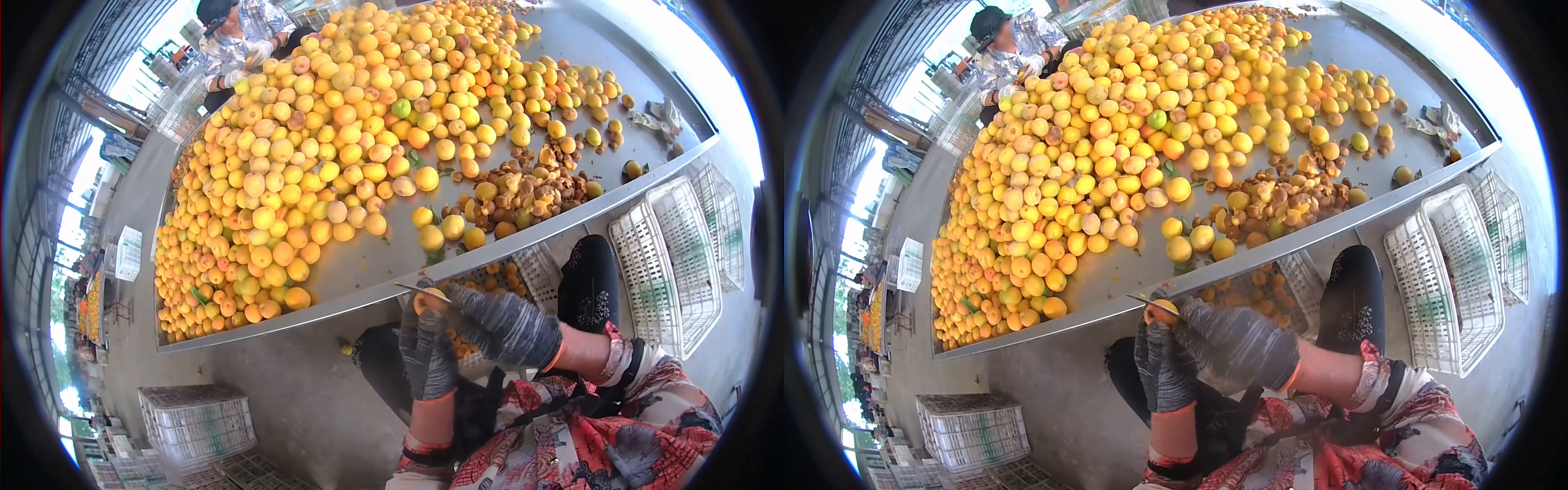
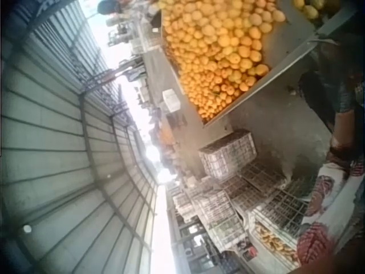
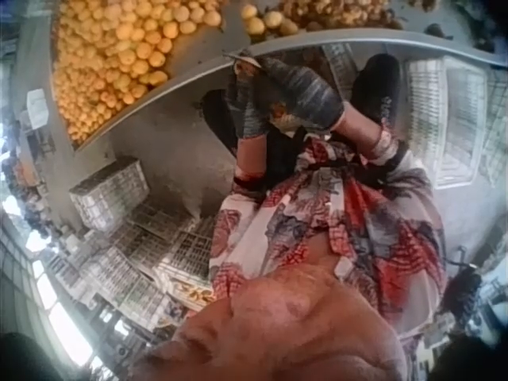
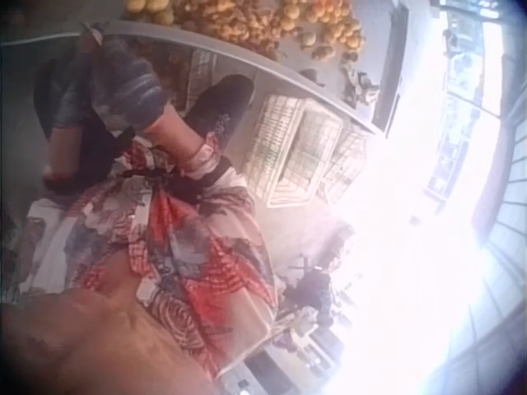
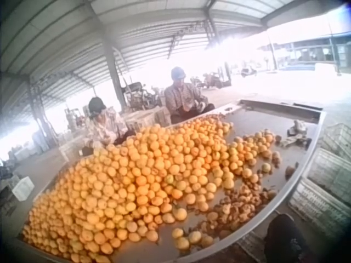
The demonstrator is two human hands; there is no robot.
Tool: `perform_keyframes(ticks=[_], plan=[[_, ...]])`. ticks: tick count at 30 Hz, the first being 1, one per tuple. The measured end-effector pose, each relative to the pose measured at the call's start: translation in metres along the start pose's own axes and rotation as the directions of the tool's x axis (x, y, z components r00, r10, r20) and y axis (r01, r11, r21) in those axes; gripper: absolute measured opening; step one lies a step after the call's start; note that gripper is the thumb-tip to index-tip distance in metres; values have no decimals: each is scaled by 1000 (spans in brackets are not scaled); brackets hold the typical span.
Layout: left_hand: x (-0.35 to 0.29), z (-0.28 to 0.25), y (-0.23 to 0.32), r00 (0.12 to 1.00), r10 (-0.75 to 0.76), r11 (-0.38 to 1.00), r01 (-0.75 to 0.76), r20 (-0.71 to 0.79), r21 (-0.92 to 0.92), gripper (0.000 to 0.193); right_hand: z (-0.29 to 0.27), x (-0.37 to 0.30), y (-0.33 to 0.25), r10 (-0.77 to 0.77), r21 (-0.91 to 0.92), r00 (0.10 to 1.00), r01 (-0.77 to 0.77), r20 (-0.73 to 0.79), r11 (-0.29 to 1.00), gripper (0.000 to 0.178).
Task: The person picks up an apricot from a pile on a table, cuts it in half with a knife, and removes the pit. They place the pitted fruit into a basket and discard the pit into a separate pile on the table.
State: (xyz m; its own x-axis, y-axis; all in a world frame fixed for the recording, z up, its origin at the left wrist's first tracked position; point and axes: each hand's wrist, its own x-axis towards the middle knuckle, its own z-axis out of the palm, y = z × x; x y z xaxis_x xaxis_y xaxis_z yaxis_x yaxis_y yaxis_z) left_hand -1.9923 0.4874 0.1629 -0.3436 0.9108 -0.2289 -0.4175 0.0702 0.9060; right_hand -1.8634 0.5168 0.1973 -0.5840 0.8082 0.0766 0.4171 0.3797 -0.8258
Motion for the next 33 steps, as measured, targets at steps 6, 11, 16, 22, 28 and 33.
perform_keyframes(ticks=[6, 11, 16, 22, 28, 33], plan=[[-5, 20, -5, 991, -41, 913, 89, 126, -398, 43, 18, -11, 2, -32, -76, 990, 21, -135, 997, 35], [6, -7, -1, 992, -26, 998, 18, 122, 66, 42, -2, -12, 8, -43, -80, 992, 34, -117, 996, 36], [-2, 9, -11, 983, 168, 961, -181, 78, 208, 40, 0, -14, 1, 55, -44, 998, -57, -41, 997, 39], [-5, 18, -18, 984, 175, 981, -175, 1, 83, 35, 4, -21, 10, -66, -269, 996, 50, -53, 962, 38], [-6, 13, -13, 995, 81, 996, -83, 53, 28, 29, -11, -14, 15, -261, -68, 962, 256, -81, 964, 34], [-6, 17, -10, 985, 139, 985, -148, 106, 87, 30, -17, -14, 11, 138, 498, 970, -222, 200, 838, 35]])
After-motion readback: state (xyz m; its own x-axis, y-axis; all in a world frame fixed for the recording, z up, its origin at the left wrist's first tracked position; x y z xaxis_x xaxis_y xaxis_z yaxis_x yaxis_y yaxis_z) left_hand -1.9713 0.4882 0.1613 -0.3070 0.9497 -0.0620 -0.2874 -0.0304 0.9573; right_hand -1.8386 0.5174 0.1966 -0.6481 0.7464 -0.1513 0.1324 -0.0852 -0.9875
